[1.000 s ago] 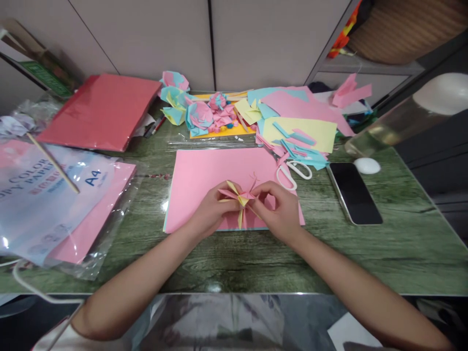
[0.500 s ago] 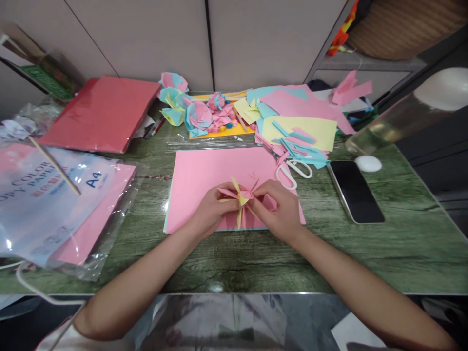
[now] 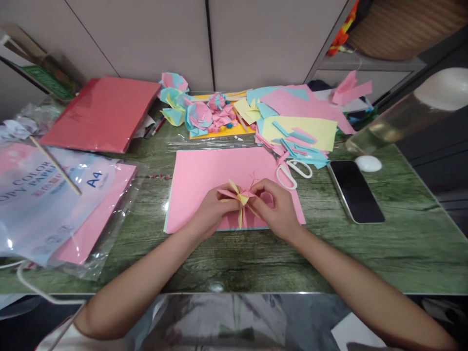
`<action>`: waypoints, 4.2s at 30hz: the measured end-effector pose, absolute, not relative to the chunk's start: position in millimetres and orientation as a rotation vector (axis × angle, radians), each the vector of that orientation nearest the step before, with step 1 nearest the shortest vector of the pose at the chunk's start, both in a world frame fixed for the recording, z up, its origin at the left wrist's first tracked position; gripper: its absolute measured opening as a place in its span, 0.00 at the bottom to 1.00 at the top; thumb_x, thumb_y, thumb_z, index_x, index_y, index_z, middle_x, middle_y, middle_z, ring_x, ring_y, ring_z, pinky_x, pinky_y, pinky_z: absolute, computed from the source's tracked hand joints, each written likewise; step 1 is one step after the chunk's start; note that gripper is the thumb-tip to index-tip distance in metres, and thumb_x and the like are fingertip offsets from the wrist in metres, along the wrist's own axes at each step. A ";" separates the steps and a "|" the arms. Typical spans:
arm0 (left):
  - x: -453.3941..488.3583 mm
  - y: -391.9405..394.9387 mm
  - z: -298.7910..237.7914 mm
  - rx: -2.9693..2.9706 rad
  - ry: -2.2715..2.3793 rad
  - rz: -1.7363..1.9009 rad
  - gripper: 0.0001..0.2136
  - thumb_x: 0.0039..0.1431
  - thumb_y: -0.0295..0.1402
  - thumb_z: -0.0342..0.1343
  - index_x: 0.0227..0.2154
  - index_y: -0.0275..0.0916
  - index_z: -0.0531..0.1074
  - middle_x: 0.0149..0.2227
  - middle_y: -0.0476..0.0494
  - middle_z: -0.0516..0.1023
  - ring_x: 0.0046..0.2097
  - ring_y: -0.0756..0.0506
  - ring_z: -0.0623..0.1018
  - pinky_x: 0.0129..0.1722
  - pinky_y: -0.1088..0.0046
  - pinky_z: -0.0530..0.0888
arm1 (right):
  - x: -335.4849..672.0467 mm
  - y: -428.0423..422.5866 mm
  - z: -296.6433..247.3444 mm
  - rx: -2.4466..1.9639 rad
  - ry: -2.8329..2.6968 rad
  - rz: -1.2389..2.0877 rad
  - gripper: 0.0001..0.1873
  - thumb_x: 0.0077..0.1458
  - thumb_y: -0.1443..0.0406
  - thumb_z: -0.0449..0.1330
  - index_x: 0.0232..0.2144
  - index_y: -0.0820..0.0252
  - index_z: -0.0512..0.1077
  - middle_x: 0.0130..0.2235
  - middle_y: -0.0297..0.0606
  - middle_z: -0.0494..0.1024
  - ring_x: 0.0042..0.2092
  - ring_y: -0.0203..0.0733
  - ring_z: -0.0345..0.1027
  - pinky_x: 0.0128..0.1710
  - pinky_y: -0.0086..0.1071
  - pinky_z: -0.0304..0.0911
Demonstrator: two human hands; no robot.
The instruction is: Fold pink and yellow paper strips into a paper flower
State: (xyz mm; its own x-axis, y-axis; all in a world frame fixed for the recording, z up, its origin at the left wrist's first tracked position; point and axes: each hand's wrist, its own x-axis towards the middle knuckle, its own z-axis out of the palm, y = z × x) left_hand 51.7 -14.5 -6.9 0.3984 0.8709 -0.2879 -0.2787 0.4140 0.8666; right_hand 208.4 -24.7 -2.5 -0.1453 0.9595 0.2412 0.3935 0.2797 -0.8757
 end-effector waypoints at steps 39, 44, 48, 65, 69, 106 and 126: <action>46.7 -30.8 11.4 1.379 1.093 0.977 0.09 0.43 0.20 0.55 0.29 0.38 0.69 0.31 0.50 0.70 0.34 0.51 0.71 0.32 0.77 0.68 | 225.7 -42.0 18.7 -0.863 -2.204 -0.297 0.07 0.46 0.70 0.60 0.32 0.59 0.71 0.31 0.29 0.80 0.30 0.32 0.71 0.44 0.39 0.58; 47.5 -31.5 10.7 1.254 1.087 0.965 0.08 0.43 0.22 0.57 0.28 0.38 0.68 0.30 0.51 0.70 0.31 0.52 0.71 0.28 0.79 0.67 | 226.5 -40.3 17.7 -0.823 -2.213 -0.337 0.08 0.46 0.69 0.60 0.32 0.53 0.71 0.31 0.26 0.79 0.30 0.33 0.70 0.44 0.40 0.56; 48.7 -28.9 4.0 1.017 1.017 0.924 0.11 0.42 0.22 0.57 0.31 0.39 0.69 0.29 0.52 0.70 0.28 0.52 0.71 0.27 0.78 0.67 | 220.7 -33.8 17.2 -1.058 -2.069 0.058 0.11 0.46 0.70 0.58 0.34 0.52 0.68 0.31 0.31 0.77 0.32 0.39 0.67 0.43 0.43 0.57; 55.5 -26.1 -1.8 0.699 0.854 0.863 0.07 0.44 0.24 0.59 0.28 0.36 0.67 0.27 0.52 0.69 0.30 0.52 0.71 0.31 0.75 0.69 | 212.2 -29.5 4.3 -1.214 -1.961 0.271 0.05 0.47 0.68 0.58 0.22 0.57 0.65 0.23 0.33 0.71 0.30 0.39 0.62 0.35 0.38 0.55; 55.9 -26.0 -2.9 0.637 0.833 0.824 0.07 0.46 0.25 0.58 0.29 0.37 0.68 0.28 0.51 0.70 0.30 0.52 0.72 0.32 0.74 0.70 | 212.4 -27.0 4.5 -1.288 -1.975 0.384 0.04 0.47 0.68 0.58 0.24 0.57 0.66 0.25 0.33 0.71 0.32 0.39 0.63 0.36 0.37 0.56; 51.0 -21.6 -3.2 0.665 0.903 0.718 0.09 0.43 0.26 0.60 0.30 0.34 0.69 0.27 0.49 0.72 0.30 0.50 0.74 0.33 0.70 0.71 | 221.0 -19.0 13.8 -1.282 -2.115 0.808 0.04 0.50 0.66 0.57 0.25 0.59 0.68 0.27 0.33 0.71 0.30 0.35 0.63 0.32 0.31 0.57; 51.7 -22.6 -2.9 0.866 0.981 0.801 0.08 0.44 0.28 0.60 0.28 0.35 0.68 0.27 0.51 0.69 0.31 0.52 0.71 0.34 0.74 0.68 | 211.0 -25.0 2.2 -1.331 -1.893 0.952 0.04 0.49 0.68 0.56 0.24 0.59 0.64 0.26 0.30 0.68 0.29 0.32 0.60 0.30 0.27 0.54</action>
